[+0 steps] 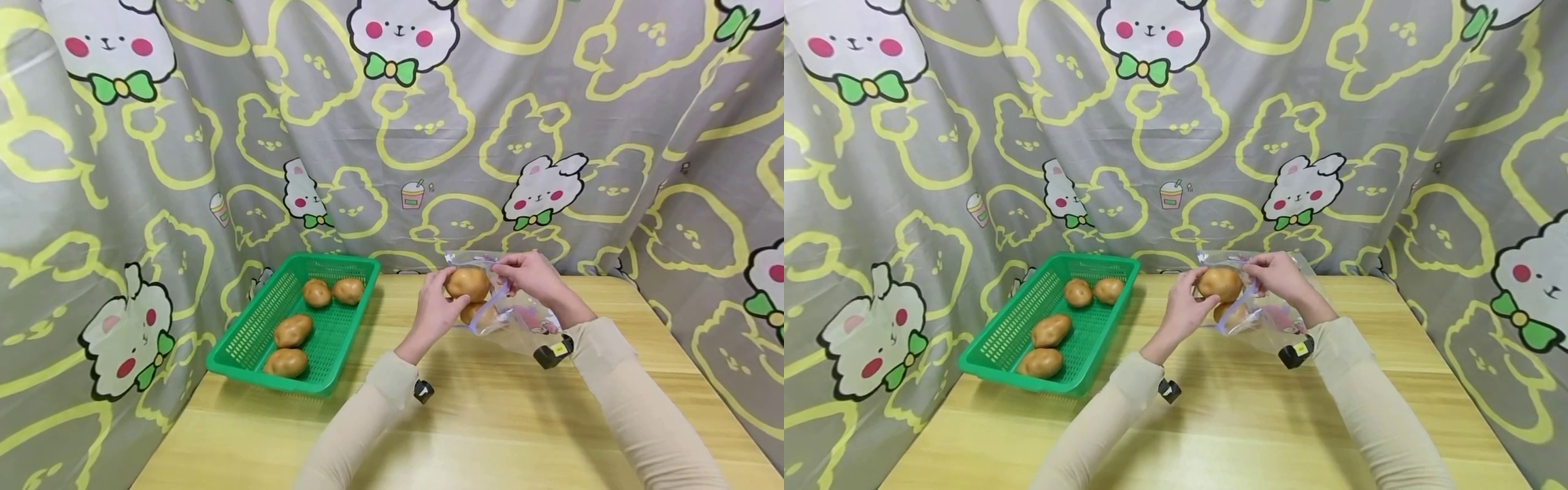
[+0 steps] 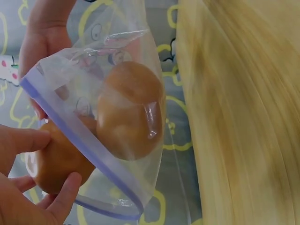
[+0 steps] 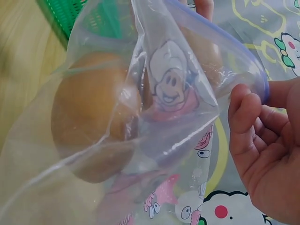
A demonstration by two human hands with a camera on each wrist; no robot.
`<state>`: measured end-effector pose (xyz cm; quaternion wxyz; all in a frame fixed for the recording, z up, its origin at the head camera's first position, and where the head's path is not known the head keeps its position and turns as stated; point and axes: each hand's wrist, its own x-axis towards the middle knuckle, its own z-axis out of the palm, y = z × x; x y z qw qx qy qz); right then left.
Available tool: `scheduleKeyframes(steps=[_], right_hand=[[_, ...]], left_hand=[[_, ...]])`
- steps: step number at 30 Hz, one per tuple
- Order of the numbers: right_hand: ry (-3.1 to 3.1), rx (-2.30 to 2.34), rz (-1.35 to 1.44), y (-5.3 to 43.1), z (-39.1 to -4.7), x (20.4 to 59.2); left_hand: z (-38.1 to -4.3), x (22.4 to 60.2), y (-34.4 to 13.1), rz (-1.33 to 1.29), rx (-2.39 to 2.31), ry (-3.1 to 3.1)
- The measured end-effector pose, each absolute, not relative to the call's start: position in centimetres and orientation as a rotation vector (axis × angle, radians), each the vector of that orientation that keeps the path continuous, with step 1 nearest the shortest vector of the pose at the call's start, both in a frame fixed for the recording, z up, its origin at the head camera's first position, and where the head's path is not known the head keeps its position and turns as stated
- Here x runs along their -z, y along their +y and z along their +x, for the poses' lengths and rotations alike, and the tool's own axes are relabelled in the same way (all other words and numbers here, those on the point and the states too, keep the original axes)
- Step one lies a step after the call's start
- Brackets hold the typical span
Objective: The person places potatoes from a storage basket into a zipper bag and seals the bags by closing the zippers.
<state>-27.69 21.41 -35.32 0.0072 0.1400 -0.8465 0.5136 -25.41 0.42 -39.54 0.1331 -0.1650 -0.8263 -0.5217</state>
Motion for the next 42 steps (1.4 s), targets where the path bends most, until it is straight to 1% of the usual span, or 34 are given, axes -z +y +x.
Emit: scheduleKeyframes(steps=[8, 15, 20, 27, 33, 42], right_hand=[[-2.556, -1.839, 0.434, 21.2, -27.8, 35.2], [-2.502, -1.964, 0.431, 21.0, -27.7, 35.1], [-2.469, -1.992, 0.422, 21.0, -27.9, 35.3], [-2.473, -1.962, 0.405, 21.1, -28.2, 35.6], [-2.479, -1.935, 0.397, 21.4, -28.2, 35.8], [-2.507, -1.933, 0.383, 21.8, -28.3, 36.1]], left_hand=[[-25.9, 40.1, 0.6, -0.441, 1.621, -2.288], [-26.2, 40.1, 0.4, -0.421, 1.55, -2.25], [-26.4, 40.1, 0.1, -0.389, 1.458, -2.24], [-26.2, 39.9, -0.6, -0.473, 1.492, -2.219], [-25.4, 39.0, -3.0, -0.526, 1.563, -2.301], [-23.0, 38.4, -9.6, -0.57, 1.464, -2.406]])
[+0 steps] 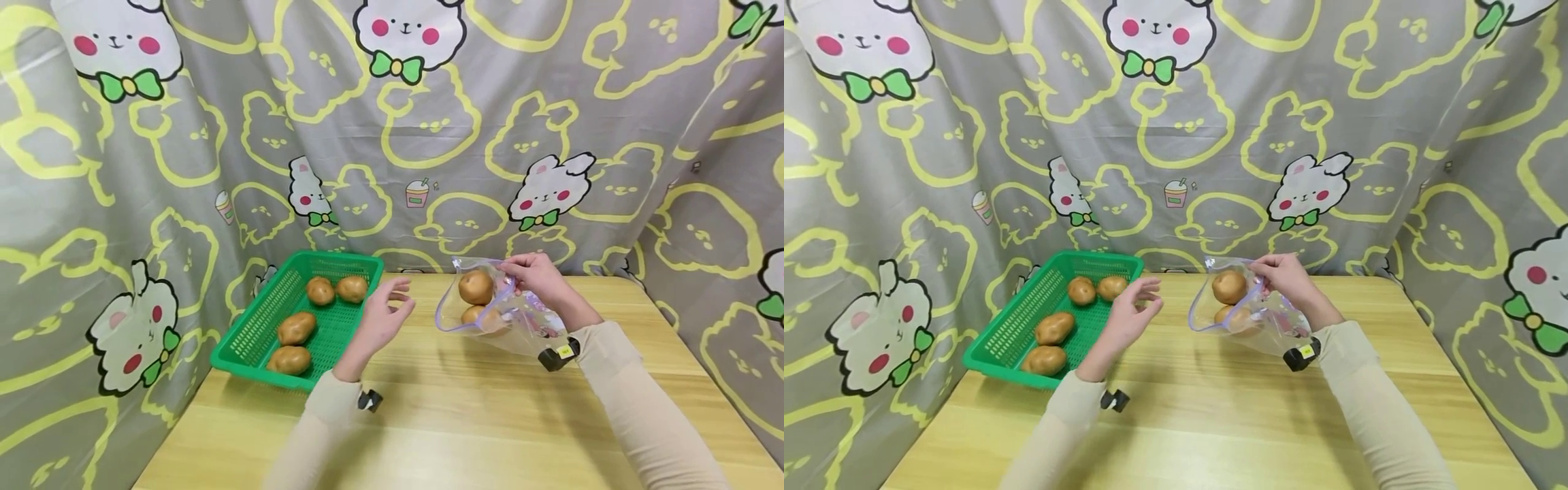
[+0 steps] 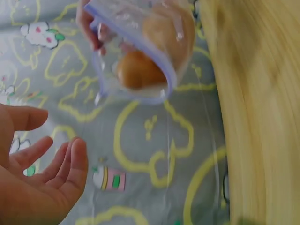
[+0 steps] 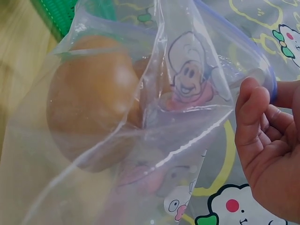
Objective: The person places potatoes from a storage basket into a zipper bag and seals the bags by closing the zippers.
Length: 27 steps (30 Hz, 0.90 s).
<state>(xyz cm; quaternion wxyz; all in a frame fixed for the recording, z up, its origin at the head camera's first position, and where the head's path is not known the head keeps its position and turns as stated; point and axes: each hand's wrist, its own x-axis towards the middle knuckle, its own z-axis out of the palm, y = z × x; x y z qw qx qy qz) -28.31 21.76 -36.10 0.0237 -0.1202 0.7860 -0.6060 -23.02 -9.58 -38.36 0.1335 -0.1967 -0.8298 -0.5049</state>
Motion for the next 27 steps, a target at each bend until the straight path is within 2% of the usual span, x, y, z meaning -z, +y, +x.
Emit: scheduleKeyframes(steps=[12, 15, 19, 22, 27], right_hand=[[2.47, 1.837, -0.371, 21.5, -28.5, 36.5], [2.472, 1.83, -0.382, 21.4, -28.5, 36.5], [2.458, 1.832, -0.386, 21.3, -28.6, 36.7], [2.446, 1.833, -0.372, 21.3, -28.7, 36.7], [2.441, 1.837, -0.371, 20.9, -28.8, 36.5]], left_hand=[[-20.3, 39.5, -18.8, -0.596, 1.314, -2.619], [-19.1, 38.3, -20.1, -0.626, 1.297, -2.652], [-19.2, 38.9, -23.3, -0.68, 1.242, -2.718], [-20.7, 40.8, -26.6, -0.709, 1.21, -2.772], [-21.8, 41.7, -30.7, -0.704, 1.263, -2.85]])
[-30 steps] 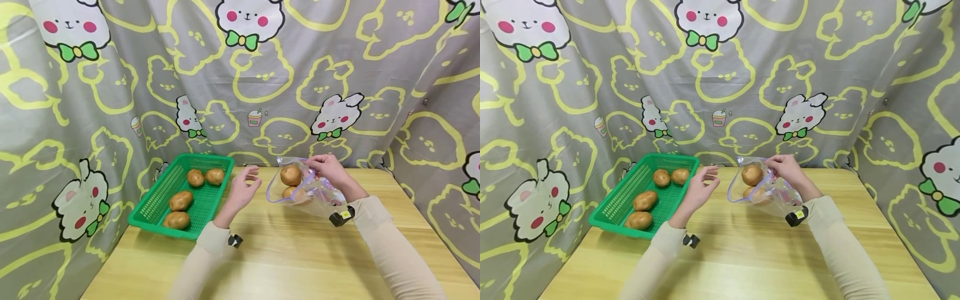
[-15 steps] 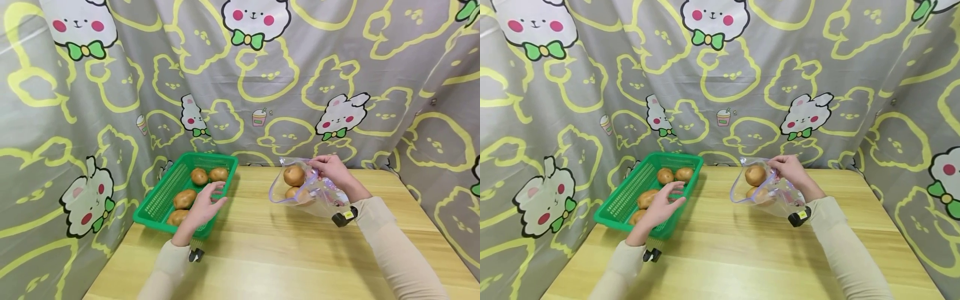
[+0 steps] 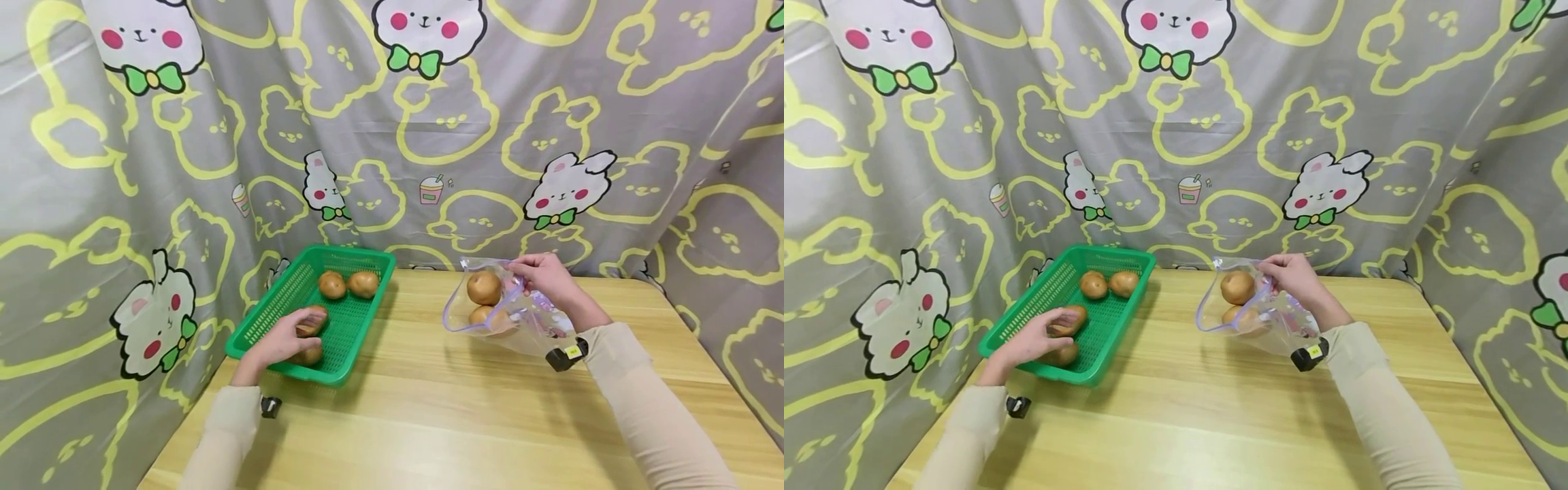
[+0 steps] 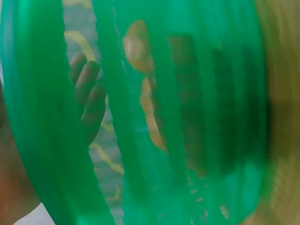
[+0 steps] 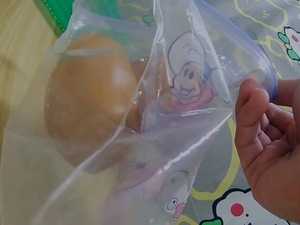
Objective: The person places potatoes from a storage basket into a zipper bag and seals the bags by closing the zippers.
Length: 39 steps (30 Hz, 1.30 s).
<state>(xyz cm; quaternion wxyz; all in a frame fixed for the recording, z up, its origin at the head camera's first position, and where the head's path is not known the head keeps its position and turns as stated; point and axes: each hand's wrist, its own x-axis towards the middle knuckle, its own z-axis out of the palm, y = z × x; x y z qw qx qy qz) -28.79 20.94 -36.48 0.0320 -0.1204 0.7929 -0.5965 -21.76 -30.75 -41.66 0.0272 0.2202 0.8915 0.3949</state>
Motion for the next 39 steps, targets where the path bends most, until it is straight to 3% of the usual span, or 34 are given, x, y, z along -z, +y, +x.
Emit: scheduleKeyframes(steps=[10, 39], right_hand=[[2.452, 1.825, -0.378, 20.7, -28.7, 36.4], [2.508, 1.794, -0.427, 21.2, -28.6, 36.7]], left_hand=[[-23.2, 43.1, -34.0, 0.644, -1.148, 2.725], [-23.7, 43.4, -33.2, 0.641, -0.934, 2.626]])
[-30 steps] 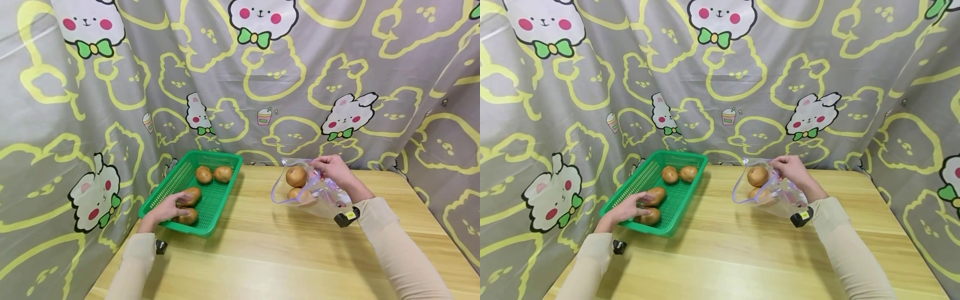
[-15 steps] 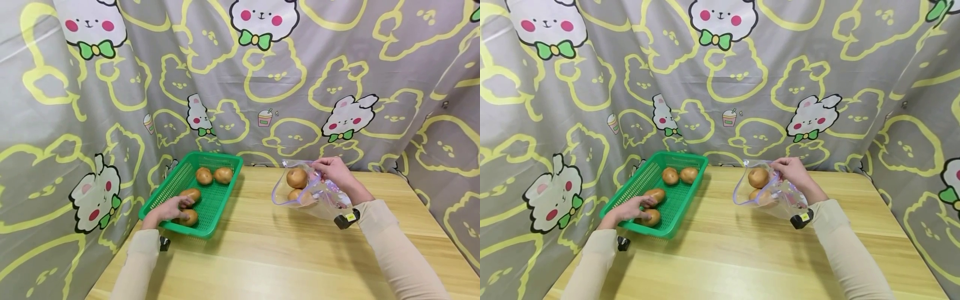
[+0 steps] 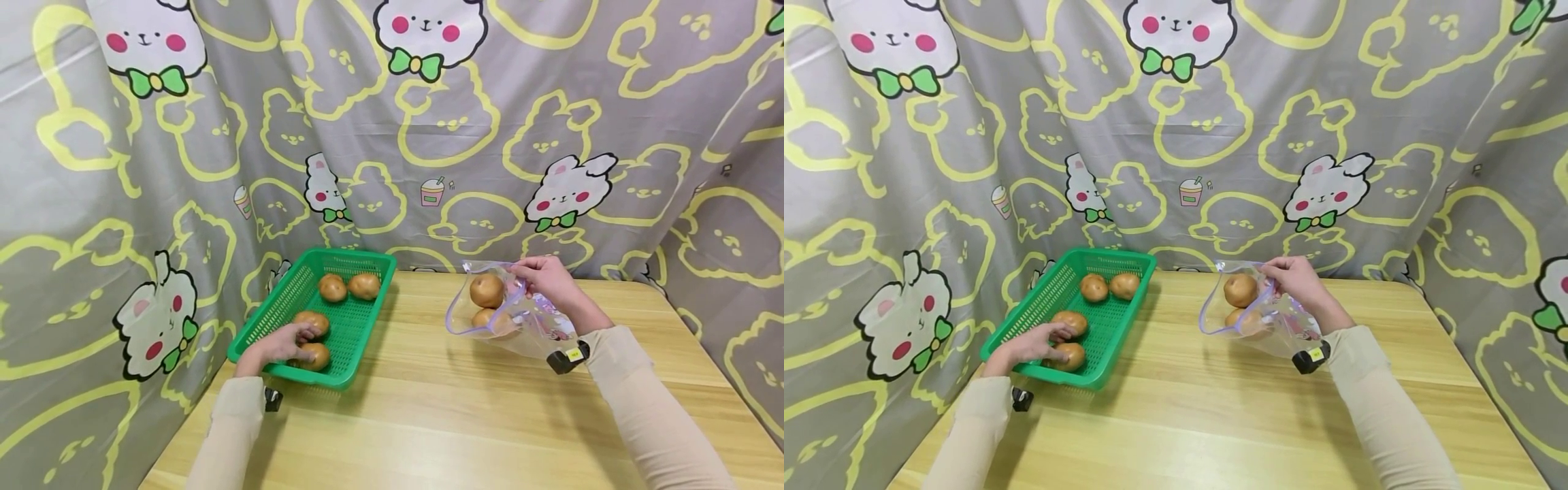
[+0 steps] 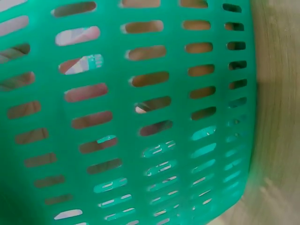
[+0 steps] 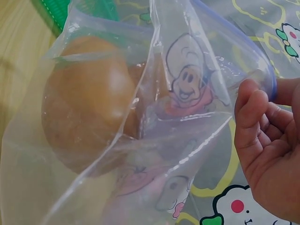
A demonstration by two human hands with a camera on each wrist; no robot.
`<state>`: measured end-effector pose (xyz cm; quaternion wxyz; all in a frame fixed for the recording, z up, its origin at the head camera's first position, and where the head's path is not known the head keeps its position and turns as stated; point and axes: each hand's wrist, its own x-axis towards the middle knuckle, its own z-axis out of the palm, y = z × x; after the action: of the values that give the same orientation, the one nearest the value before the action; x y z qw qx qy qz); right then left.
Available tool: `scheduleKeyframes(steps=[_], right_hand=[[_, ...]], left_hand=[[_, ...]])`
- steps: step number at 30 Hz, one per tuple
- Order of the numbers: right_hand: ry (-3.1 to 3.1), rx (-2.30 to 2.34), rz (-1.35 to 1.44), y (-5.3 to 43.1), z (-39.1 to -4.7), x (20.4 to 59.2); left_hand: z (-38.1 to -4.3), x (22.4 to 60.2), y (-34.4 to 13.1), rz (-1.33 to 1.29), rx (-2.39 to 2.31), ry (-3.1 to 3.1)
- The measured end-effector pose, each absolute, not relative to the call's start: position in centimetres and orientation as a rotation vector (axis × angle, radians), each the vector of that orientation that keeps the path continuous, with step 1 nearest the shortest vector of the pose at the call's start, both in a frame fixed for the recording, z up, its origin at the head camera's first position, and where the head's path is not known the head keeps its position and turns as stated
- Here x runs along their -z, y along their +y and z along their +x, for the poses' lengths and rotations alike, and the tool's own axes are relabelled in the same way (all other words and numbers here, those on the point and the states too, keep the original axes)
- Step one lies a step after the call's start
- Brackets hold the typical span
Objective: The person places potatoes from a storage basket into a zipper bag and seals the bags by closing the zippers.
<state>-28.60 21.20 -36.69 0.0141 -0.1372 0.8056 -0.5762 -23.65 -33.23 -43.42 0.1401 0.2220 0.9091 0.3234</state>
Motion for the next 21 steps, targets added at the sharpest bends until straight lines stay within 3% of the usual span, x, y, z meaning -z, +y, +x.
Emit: scheduleKeyframes(steps=[21], right_hand=[[2.507, 1.769, -0.4, 21.1, -28.0, 36.5]], left_hand=[[-24.2, 43.6, -33.1, 0.559, -0.798, 2.644]])
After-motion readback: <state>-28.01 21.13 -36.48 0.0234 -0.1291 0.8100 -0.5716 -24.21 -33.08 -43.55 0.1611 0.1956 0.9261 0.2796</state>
